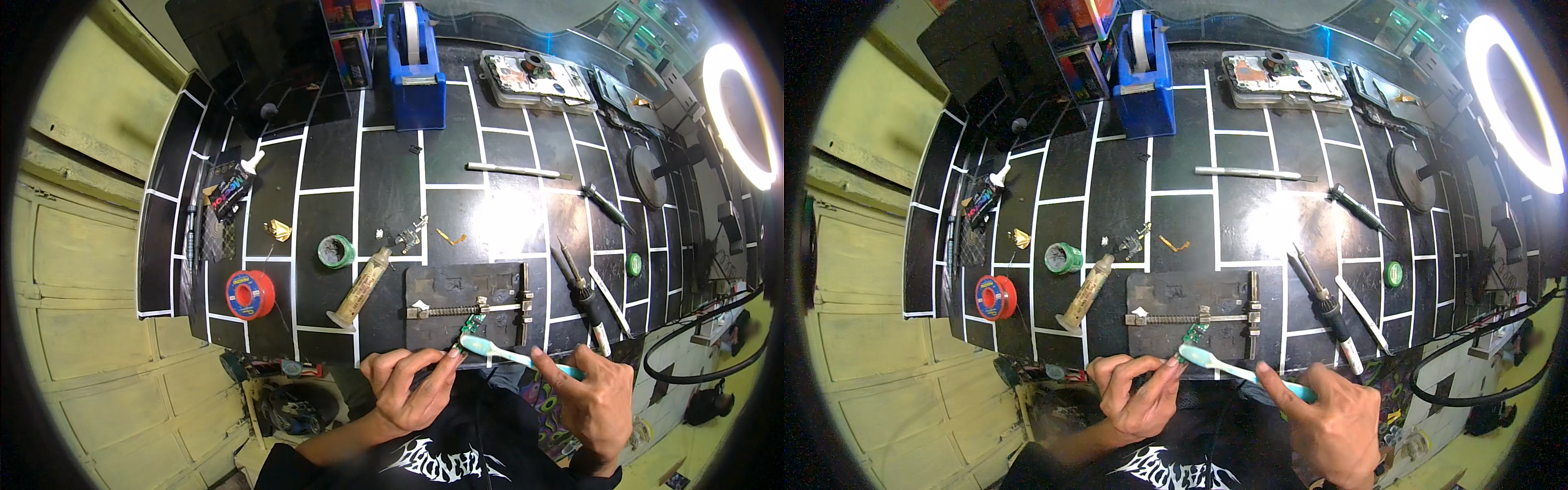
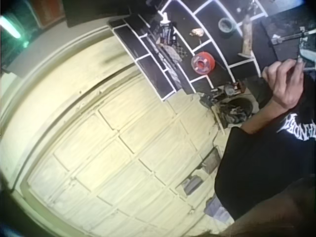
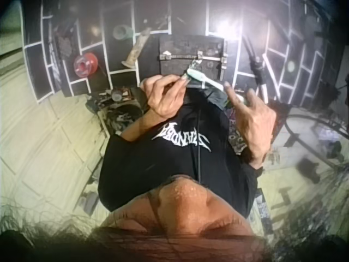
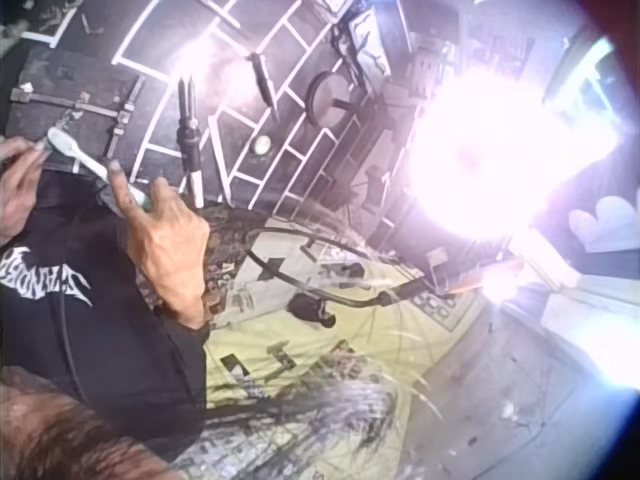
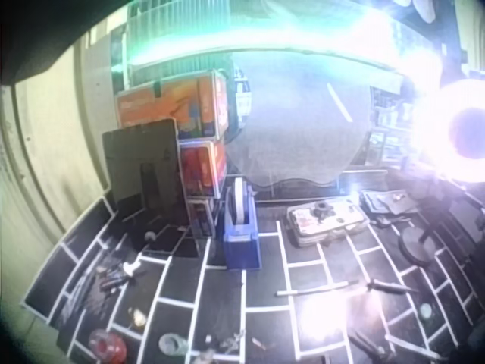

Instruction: The person solders a small green circuit board using a soldering iron and solder wire, then cleans the board with a toothbrush. The person repeats the soldering and cleaning steps multiple times on the same board.

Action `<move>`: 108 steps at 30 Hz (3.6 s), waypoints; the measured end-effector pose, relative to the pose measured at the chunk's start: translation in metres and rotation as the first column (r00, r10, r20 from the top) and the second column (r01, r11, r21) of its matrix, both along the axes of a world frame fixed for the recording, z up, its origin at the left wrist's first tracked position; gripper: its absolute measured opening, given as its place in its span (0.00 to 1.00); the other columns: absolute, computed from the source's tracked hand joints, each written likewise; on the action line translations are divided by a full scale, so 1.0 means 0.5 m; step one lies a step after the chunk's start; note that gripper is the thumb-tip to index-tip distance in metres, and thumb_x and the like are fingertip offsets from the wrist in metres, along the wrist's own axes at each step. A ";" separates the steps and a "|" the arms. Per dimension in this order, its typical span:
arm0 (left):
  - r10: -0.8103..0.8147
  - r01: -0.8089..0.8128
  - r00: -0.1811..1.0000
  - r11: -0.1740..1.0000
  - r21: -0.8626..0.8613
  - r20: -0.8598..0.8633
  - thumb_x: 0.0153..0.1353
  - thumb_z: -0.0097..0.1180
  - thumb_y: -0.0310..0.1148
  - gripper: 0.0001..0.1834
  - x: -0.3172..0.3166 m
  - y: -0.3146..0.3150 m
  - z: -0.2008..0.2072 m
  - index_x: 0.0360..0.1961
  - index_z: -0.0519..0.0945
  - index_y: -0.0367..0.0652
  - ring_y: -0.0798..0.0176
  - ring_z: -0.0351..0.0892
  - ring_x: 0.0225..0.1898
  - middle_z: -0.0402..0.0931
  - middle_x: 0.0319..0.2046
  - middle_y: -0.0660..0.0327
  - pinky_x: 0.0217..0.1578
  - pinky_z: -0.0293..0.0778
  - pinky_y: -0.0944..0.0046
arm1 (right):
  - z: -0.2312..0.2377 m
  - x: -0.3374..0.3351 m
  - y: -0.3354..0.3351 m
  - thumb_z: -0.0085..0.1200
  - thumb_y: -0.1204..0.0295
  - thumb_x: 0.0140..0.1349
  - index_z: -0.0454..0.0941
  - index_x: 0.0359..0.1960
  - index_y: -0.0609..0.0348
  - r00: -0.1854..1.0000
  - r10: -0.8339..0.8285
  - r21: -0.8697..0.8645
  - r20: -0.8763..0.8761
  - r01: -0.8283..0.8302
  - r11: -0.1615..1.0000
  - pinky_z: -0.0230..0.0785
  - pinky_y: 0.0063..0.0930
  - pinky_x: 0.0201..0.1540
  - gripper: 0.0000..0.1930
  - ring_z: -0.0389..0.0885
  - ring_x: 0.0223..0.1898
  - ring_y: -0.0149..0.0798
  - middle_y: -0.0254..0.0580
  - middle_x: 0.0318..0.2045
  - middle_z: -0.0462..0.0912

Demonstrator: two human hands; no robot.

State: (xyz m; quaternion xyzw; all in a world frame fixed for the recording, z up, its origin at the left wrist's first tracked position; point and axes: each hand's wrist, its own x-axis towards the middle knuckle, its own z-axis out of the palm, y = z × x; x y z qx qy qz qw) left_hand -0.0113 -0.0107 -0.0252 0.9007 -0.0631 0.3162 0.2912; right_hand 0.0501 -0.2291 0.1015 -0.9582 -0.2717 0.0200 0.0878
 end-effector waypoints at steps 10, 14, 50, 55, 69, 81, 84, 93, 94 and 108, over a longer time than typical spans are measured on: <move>0.001 -0.001 1.000 1.000 -0.003 0.003 0.46 0.72 0.28 0.23 0.001 -0.001 0.000 0.47 0.89 0.50 0.64 0.71 0.39 0.79 0.40 0.70 0.44 0.59 0.59 | -0.002 0.001 -0.008 0.63 0.79 0.46 0.87 0.52 0.42 0.995 0.006 0.003 -0.102 -0.006 1.000 0.60 0.35 0.20 0.27 0.74 0.19 0.41 0.39 0.22 0.71; -0.003 0.003 1.000 1.000 0.012 -0.005 0.46 0.72 0.27 0.23 0.000 0.001 0.004 0.47 0.89 0.50 0.64 0.71 0.39 0.79 0.40 0.71 0.43 0.59 0.59 | -0.009 -0.006 -0.025 0.62 0.80 0.47 0.87 0.52 0.41 0.984 -0.169 -0.036 0.054 0.172 0.985 0.63 0.35 0.21 0.28 0.75 0.20 0.41 0.37 0.22 0.70; 0.018 -0.018 1.000 1.000 0.005 0.012 0.47 0.76 0.25 0.20 0.007 -0.005 0.011 0.44 0.89 0.48 0.60 0.70 0.36 0.80 0.35 0.67 0.40 0.64 0.59 | -0.053 -0.051 -0.012 0.60 0.82 0.47 0.86 0.54 0.40 0.985 -0.119 0.086 0.125 0.109 0.990 0.63 0.33 0.21 0.30 0.73 0.21 0.40 0.37 0.24 0.72; 0.027 -0.027 0.999 1.000 -0.008 0.019 0.47 0.76 0.25 0.20 0.008 -0.007 0.010 0.43 0.89 0.48 0.60 0.70 0.36 0.80 0.35 0.67 0.40 0.64 0.59 | -0.054 -0.048 -0.013 0.60 0.84 0.46 0.86 0.54 0.41 0.977 -0.161 0.092 0.137 0.149 0.985 0.64 0.33 0.22 0.31 0.74 0.21 0.41 0.38 0.24 0.73; 0.027 -0.027 0.999 1.000 -0.013 0.029 0.45 0.77 0.25 0.20 0.008 -0.008 0.009 0.43 0.89 0.48 0.61 0.70 0.35 0.80 0.35 0.67 0.39 0.63 0.59 | -0.057 -0.049 -0.015 0.62 0.82 0.46 0.86 0.54 0.41 0.998 -0.063 0.073 -0.028 0.065 0.995 0.62 0.35 0.20 0.30 0.73 0.20 0.40 0.37 0.23 0.71; 0.024 -0.023 0.999 1.000 -0.013 0.035 0.47 0.77 0.25 0.21 0.010 -0.008 0.010 0.45 0.89 0.48 0.62 0.70 0.35 0.80 0.35 0.67 0.41 0.62 0.58 | -0.055 -0.056 -0.020 0.61 0.83 0.49 0.85 0.56 0.43 0.988 -0.138 0.170 0.068 0.125 0.978 0.62 0.34 0.21 0.30 0.72 0.19 0.41 0.38 0.23 0.70; 0.021 -0.020 0.999 1.000 -0.009 0.032 0.47 0.76 0.25 0.21 0.010 -0.007 0.010 0.45 0.89 0.48 0.62 0.70 0.36 0.80 0.35 0.67 0.41 0.62 0.58 | -0.076 -0.059 -0.016 0.62 0.78 0.49 0.85 0.56 0.36 0.994 -0.108 0.113 0.024 0.104 0.988 0.62 0.32 0.19 0.30 0.71 0.18 0.37 0.34 0.22 0.69; 0.018 -0.018 1.000 1.000 0.019 0.010 0.47 0.73 0.26 0.20 0.007 -0.003 0.009 0.45 0.89 0.50 0.63 0.70 0.39 0.79 0.37 0.70 0.43 0.61 0.59 | -0.071 -0.061 -0.019 0.61 0.80 0.49 0.84 0.57 0.37 0.987 -0.138 0.100 0.078 0.130 0.986 0.61 0.34 0.20 0.31 0.71 0.19 0.38 0.36 0.22 0.70; 0.013 -0.013 1.000 1.000 0.012 -0.002 0.47 0.74 0.26 0.20 0.009 -0.004 0.017 0.44 0.90 0.49 0.62 0.69 0.38 0.79 0.36 0.69 0.43 0.62 0.59 | -0.071 -0.060 -0.022 0.60 0.79 0.49 0.84 0.57 0.35 0.980 -0.165 0.117 0.113 0.152 0.981 0.61 0.33 0.19 0.31 0.70 0.19 0.36 0.34 0.23 0.68; 0.027 -0.027 0.999 1.000 0.006 -0.041 0.45 0.73 0.24 0.20 0.013 -0.009 0.028 0.43 0.90 0.49 0.60 0.69 0.38 0.75 0.34 0.67 0.42 0.62 0.58 | 0.001 -0.042 -0.013 0.63 0.79 0.46 0.87 0.51 0.36 0.991 -0.058 -0.033 0.120 0.063 0.997 0.60 0.33 0.20 0.28 0.71 0.21 0.36 0.33 0.22 0.68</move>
